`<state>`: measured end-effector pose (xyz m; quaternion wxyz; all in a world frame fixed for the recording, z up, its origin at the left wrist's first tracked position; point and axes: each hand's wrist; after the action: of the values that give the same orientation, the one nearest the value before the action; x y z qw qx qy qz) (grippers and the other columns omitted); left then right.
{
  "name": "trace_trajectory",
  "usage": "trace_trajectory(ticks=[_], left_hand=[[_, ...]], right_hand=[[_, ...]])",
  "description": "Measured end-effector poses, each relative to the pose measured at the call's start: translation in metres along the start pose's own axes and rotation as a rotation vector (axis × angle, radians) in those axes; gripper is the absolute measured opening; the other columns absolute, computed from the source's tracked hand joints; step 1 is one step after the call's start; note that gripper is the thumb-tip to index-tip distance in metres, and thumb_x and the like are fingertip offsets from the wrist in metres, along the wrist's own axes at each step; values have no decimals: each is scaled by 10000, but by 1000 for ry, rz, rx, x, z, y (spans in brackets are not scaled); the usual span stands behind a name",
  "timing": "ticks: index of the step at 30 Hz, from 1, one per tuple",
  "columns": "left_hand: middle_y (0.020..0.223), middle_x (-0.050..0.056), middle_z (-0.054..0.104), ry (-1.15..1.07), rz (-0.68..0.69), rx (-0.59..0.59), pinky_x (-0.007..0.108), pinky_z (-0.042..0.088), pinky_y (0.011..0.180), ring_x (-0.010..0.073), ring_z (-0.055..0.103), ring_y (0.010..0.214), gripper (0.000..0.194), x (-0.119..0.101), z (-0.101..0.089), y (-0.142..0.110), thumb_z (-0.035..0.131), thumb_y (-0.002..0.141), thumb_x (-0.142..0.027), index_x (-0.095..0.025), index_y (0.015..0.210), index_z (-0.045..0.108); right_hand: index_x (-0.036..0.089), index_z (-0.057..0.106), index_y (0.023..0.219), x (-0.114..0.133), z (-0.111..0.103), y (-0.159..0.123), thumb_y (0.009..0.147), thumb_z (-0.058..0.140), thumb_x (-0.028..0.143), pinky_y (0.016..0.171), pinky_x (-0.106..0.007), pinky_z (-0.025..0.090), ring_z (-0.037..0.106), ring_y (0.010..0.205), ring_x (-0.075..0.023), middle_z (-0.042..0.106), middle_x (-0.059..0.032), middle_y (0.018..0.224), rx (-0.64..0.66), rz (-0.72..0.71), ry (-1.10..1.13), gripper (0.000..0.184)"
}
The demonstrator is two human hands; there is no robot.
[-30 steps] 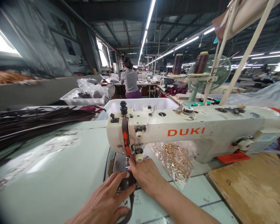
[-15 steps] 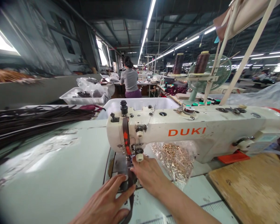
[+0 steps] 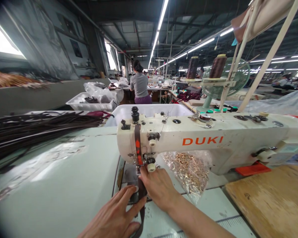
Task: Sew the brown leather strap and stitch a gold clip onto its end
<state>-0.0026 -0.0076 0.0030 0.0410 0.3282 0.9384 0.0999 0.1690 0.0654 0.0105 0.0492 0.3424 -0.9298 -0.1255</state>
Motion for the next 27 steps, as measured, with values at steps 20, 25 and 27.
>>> trace_trajectory(ticks=[20, 25, 27], left_hand=[[1210, 115, 569, 92, 110, -300, 312, 481, 965, 243, 544, 1162, 471, 20, 51, -7, 479, 922, -140, -220, 1377, 385], [1185, 93, 614, 123, 127, -323, 277, 471, 974, 236, 540, 1181, 507, 23, 57, -10, 487, 917, -104, -218, 1398, 372], [1215, 80, 606, 89, 130, -275, 280, 451, 1002, 237, 520, 1205, 488, 21, 51, -11, 484, 920, -99, -237, 1382, 408]], right_hand=[[328, 696, 999, -26, -5, -14, 849, 643, 203, 711, -211, 435, 643, 786, -134, 700, 51, 872, 71, -42, 525, 202], [320, 700, 973, -28, -6, -14, 852, 600, 180, 696, -226, 423, 655, 763, -142, 712, 42, 872, 62, -69, 450, 210], [304, 699, 951, -27, -7, -15, 843, 595, 180, 681, -221, 417, 658, 735, -139, 717, 39, 843, 62, -73, 423, 195]])
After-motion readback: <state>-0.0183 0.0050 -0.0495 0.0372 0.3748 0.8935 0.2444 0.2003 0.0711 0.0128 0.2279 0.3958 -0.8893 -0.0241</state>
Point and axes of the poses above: each hand's wrist, its own y-axis towards the middle knuckle, its own z-axis out of the palm, x = y × z
